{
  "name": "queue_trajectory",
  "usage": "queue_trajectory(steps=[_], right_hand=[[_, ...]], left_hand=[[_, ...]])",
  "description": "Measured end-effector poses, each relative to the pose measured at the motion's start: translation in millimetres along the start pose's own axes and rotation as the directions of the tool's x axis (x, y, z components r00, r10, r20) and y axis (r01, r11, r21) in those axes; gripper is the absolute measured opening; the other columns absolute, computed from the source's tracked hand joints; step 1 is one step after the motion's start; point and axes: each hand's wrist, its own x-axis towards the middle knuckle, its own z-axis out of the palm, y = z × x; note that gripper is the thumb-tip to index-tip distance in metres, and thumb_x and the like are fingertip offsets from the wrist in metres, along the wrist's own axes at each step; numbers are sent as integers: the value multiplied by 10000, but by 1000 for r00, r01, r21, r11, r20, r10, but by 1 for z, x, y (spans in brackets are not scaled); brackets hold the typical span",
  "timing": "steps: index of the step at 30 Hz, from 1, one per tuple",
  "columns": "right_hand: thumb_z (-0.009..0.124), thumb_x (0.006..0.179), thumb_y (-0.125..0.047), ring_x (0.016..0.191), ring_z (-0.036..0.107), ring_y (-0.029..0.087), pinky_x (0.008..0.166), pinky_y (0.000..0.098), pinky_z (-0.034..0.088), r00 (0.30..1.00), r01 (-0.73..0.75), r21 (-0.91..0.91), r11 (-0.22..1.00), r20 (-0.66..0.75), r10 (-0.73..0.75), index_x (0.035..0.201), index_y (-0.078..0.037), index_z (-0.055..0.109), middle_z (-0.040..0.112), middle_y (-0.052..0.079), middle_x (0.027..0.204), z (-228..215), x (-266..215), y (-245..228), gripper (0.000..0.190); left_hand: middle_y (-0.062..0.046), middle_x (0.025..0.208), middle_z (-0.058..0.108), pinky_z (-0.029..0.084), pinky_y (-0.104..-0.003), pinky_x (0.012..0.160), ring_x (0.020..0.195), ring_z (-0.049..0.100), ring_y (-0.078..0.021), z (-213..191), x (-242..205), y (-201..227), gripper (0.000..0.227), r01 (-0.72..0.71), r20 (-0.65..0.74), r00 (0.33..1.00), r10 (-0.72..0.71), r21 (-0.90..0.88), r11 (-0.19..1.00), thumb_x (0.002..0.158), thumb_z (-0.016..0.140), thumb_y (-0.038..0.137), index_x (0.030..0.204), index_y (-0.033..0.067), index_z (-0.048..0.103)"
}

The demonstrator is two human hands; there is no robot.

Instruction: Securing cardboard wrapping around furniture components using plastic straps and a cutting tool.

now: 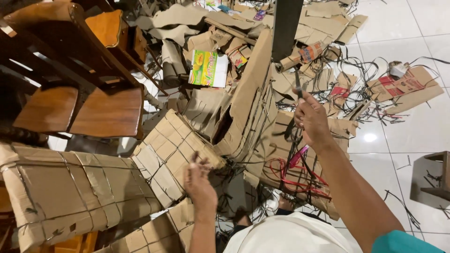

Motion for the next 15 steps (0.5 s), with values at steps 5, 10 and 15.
queue_trajectory(steps=[5,10,15], right_hand=[[456,1049,-116,468,278,48,429,183,230,998,-37,56,998,-46,39,1460,-97,559,322,-78,566,6,8,-2,424],[436,1067,-105,472,281,63,430,191,240,996,87,131,988,-10,-86,1438,-123,571,325,-73,575,-1,12,10,395],[412,1068,-105,475,287,47,406,174,240,997,77,193,978,10,-81,1402,-79,556,339,-76,599,-7,3,15,364]], left_hand=[[-198,1350,661,617,-347,902,964,709,-243,-27,38,-10,234,-139,-107,988,114,-255,957,1086,441,53,867,43,523],[-203,1332,679,600,-387,932,976,706,-283,-38,22,-10,182,-226,-104,973,204,-294,929,1014,508,29,837,61,529],[-198,1180,694,574,-340,860,904,658,-239,-49,-10,-14,244,-374,150,905,398,-161,913,1091,431,51,874,17,538]])
